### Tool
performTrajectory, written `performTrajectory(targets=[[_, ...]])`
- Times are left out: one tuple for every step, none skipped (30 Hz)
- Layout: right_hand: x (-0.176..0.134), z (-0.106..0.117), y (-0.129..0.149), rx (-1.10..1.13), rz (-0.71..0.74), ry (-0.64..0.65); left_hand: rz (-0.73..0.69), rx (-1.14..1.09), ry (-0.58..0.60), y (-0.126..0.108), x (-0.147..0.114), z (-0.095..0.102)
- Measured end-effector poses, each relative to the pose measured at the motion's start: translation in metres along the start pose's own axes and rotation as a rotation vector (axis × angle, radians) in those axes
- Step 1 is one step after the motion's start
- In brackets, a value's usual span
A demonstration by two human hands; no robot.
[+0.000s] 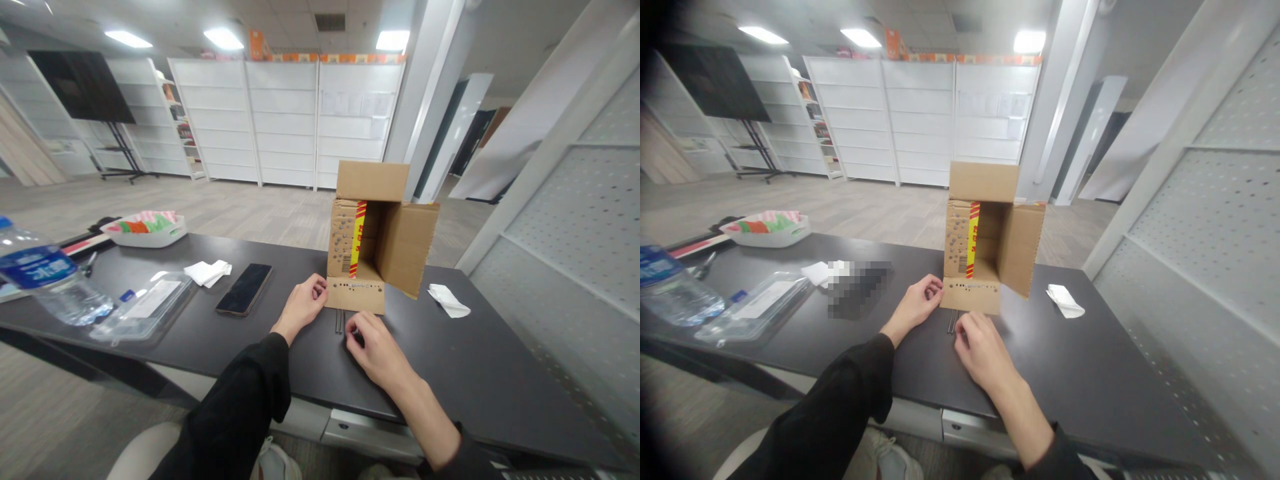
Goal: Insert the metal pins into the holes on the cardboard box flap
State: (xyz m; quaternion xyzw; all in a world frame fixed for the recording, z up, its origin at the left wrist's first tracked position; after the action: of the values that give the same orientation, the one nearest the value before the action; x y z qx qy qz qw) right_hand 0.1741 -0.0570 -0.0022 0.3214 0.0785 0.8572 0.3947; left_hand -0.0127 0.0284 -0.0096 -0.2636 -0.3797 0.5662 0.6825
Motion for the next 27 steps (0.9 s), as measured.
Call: performTrajectory(targets=[[0.0001,-0.0004,-0.0001,-0.003,0.001,0.001,-0.001,0.0,0.002,-0.0002,0.0,0.0001],[0.0001,-0.0009,-0.0003,-0.006,0.002,0.001,-0.003,0.001,0.004,-0.0003,0.0,0.0002],[0.0002,-0.0015,-0.0005,-0.007,0.003,0.002,-0.004,0.001,0.005,-0.0003,0.0,0.0002],[0.0001,-0.002,-0.0008,-0.008,0.001,0.003,-0.004,0.002,0.004,-0.0002,0.0,0.0002],[0.0001,-0.0025,-0.0011,-0.006,-0.001,0.004,-0.004,0.002,0.002,0.0001,0.0001,0.0001],[0.0001,-0.0029,-0.0014,-0.004,-0.005,0.006,-0.004,0.003,-0.001,0.0003,0.0001,0.0],[0.0,-0.0033,-0.0017,0.0,-0.01,0.009,-0.003,0.003,-0.004,0.0006,0.0001,-0.0002],[0.0,-0.0036,-0.0021,0.004,-0.015,0.013,-0.003,0.003,-0.005,0.0008,0.0001,-0.0003],[0.0001,-0.0039,-0.0024,0.008,-0.018,0.017,-0.004,0.002,-0.004,0.0009,0.0001,-0.0004],[0.0001,-0.0041,-0.0026,0.012,-0.021,0.022,-0.004,0.001,-0.005,0.0009,0.0,-0.0005],[0.0002,-0.0043,-0.0027,0.015,-0.022,0.025,-0.005,0.0,-0.005,0.0009,0.0,-0.0005],[0.0003,-0.0044,-0.0028,0.016,-0.024,0.028,-0.006,-0.001,-0.007,0.0007,0.0,-0.0004],[0.0005,-0.0044,-0.0029,0.016,-0.025,0.03,-0.006,-0.002,-0.008,0.0006,0.0001,-0.0003],[0.0006,-0.0045,-0.0029,0.014,-0.027,0.031,-0.006,-0.003,-0.008,0.0005,0.0001,-0.0003],[0.0008,-0.0044,-0.0028,0.011,-0.029,0.032,-0.007,-0.003,-0.007,0.0004,0.0002,-0.0002],[0.001,-0.0044,-0.0027,0.009,-0.031,0.034,-0.008,-0.003,-0.006,0.0003,0.0002,-0.0002],[0.0011,-0.0044,-0.0026,0.006,-0.032,0.035,-0.009,-0.004,-0.004,0.0002,0.0002,-0.0002],[0.0013,-0.0044,-0.0024,0.004,-0.031,0.037,-0.009,-0.004,-0.002,0.0002,0.0002,-0.0002],[0.0015,-0.0044,-0.0022,0.003,-0.031,0.04,-0.009,-0.005,-0.001,0.0002,0.0001,-0.0002],[0.0017,-0.0044,-0.002,0.002,-0.03,0.043,-0.009,-0.006,-0.002,0.0002,0.0,-0.0002],[0.0018,-0.0045,-0.0019,0.001,-0.03,0.046,-0.008,-0.006,-0.003,0.0002,0.0,-0.0002],[0.0019,-0.0046,-0.0019,0.0,-0.031,0.049,-0.008,-0.006,-0.005,0.0003,0.0,-0.0002],[0.0019,-0.0047,-0.0019,-0.001,-0.032,0.053,-0.01,-0.006,-0.005,0.0004,0.0,-0.0003],[0.0019,-0.0049,-0.002,0.0,-0.032,0.057,-0.012,-0.005,-0.005,0.0006,0.0,-0.0004],[0.0018,-0.0052,-0.0021,0.001,-0.03,0.061,-0.015,-0.005,-0.005,0.0009,0.0002,-0.0006],[0.0017,-0.0056,-0.0024,0.003,-0.027,0.064,-0.016,-0.004,-0.006,0.0013,0.0003,-0.0008],[0.0017,-0.0059,-0.0026,0.005,-0.023,0.067,-0.017,-0.003,-0.007,0.0017,0.0005,-0.001]])
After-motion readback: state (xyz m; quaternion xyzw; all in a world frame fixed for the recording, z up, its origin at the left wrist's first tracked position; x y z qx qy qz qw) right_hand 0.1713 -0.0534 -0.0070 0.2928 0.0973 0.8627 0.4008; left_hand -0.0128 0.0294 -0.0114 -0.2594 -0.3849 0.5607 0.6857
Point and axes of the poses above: each hand's wrist, its own x-axis towards the middle knuckle, its own z-axis out of the back of the hand, y = z × x, the point moved 1 cm from there along x, towards the middle knuckle, and after that the axes turned 9 degrees about z, right-handed, at the moved point
